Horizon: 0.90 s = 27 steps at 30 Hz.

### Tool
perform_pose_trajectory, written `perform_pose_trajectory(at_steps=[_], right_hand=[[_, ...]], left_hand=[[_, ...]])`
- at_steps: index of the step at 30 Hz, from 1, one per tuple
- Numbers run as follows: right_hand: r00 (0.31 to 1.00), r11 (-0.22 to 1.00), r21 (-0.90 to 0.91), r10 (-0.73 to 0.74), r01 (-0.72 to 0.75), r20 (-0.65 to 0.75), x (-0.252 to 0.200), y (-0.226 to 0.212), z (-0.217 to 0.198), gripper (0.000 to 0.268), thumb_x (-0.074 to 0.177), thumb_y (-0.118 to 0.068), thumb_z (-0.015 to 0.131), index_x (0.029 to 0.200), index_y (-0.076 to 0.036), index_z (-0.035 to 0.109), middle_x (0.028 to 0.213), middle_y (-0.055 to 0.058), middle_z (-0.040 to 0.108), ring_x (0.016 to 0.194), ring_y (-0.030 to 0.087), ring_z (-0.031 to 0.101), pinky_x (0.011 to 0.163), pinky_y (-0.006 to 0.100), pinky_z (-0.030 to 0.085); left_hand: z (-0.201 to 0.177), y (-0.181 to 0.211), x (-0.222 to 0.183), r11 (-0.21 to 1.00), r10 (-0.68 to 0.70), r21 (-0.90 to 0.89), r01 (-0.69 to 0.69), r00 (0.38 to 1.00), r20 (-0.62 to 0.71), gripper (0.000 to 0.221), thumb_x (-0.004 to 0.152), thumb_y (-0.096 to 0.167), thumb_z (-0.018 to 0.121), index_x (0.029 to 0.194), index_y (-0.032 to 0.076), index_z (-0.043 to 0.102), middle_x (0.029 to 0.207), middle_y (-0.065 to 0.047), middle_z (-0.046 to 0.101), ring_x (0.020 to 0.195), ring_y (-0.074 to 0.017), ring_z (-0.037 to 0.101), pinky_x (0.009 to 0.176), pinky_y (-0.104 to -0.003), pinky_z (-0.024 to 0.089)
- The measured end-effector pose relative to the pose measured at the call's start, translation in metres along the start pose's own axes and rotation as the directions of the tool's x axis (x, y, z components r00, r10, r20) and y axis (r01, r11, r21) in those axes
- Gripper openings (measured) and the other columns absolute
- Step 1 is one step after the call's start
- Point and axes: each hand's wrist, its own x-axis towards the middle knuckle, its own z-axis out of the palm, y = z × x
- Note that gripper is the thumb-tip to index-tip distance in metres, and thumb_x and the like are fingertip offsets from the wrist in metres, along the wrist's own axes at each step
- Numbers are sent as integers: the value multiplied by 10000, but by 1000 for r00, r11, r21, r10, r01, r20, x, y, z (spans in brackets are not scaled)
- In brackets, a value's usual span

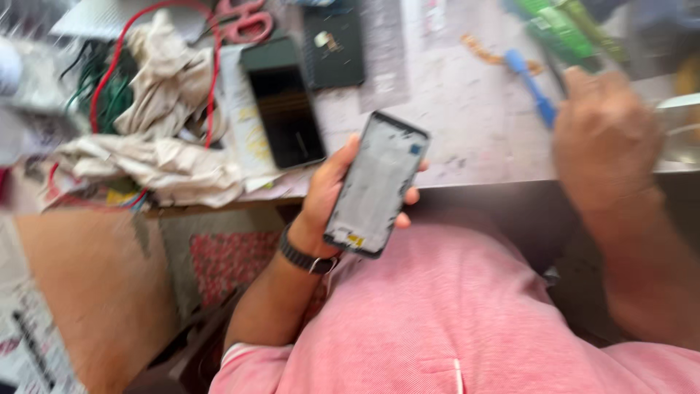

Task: The person cleans the inside of a disassembled smartphone using a brush and tweezers, then connects a flexible ribbon cable to the motherboard and aligns the screen assembly to the phone body.

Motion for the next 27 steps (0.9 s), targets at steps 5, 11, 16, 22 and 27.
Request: perform_pose_trajectory(at_steps=[5, 11, 16, 22, 27], right_hand=[[994, 962, 253, -88, 102, -65, -6, 0, -7, 230, 1006, -48, 699, 1231, -17, 663, 1058, 177, 658, 866, 315, 665, 762, 392, 548], [901, 457, 778, -257, 431, -349, 0, -60, -68, 193, 900, 76, 727, 1064, -2, 659, 1022, 177, 672, 867, 274, 681, 736, 352, 545], [858, 139, 883, -346, 448, -380, 12, -95, -49, 203, 783, 27, 810, 921, 2, 664, 909, 157, 729, 751, 239, 713, 651, 327, 550], [879, 180, 874, -260, 451, -400, 18, -93, -32, 160, 781, 20, 804, 869, -18, 676, 879, 114, 730, 722, 207, 664, 635, 319, 513], [813, 633, 512, -414, 580, -409, 13, -97, -35, 184, 794, -68, 825, 745, -71, 648, 746, 56, 697, 647, 235, 635, 542, 363, 463]], left_hand=[[-1, -4, -2, 999, -7, -49, 11, 997, 79, 696, 1165, 542, 323, 1619, 16, 372, 1500, -328, 486, 1165, -444, 662, 882, -617, 611], [-1, -7, 2, 999, -37, -36, 40, 997, 66, 677, 1182, 511, 312, 1629, 6, 367, 1488, -303, 483, 1187, -443, 653, 901, -617, 603], [-4, -10, 0, 999, -37, 16, 39, 990, -137, 677, 1164, 510, 300, 1570, -22, 403, 1458, -275, 546, 1182, -422, 650, 911, -606, 595], [-8, -8, -3, 999, -37, 11, 38, 997, -74, 683, 1188, 518, 279, 1540, -40, 452, 1379, -262, 613, 1130, -423, 671, 895, -584, 603], [-12, -9, -5, 998, -18, 64, 23, 997, -74, 679, 1186, 505, 279, 1537, -52, 446, 1394, -261, 606, 1154, -425, 663, 880, -600, 603]])
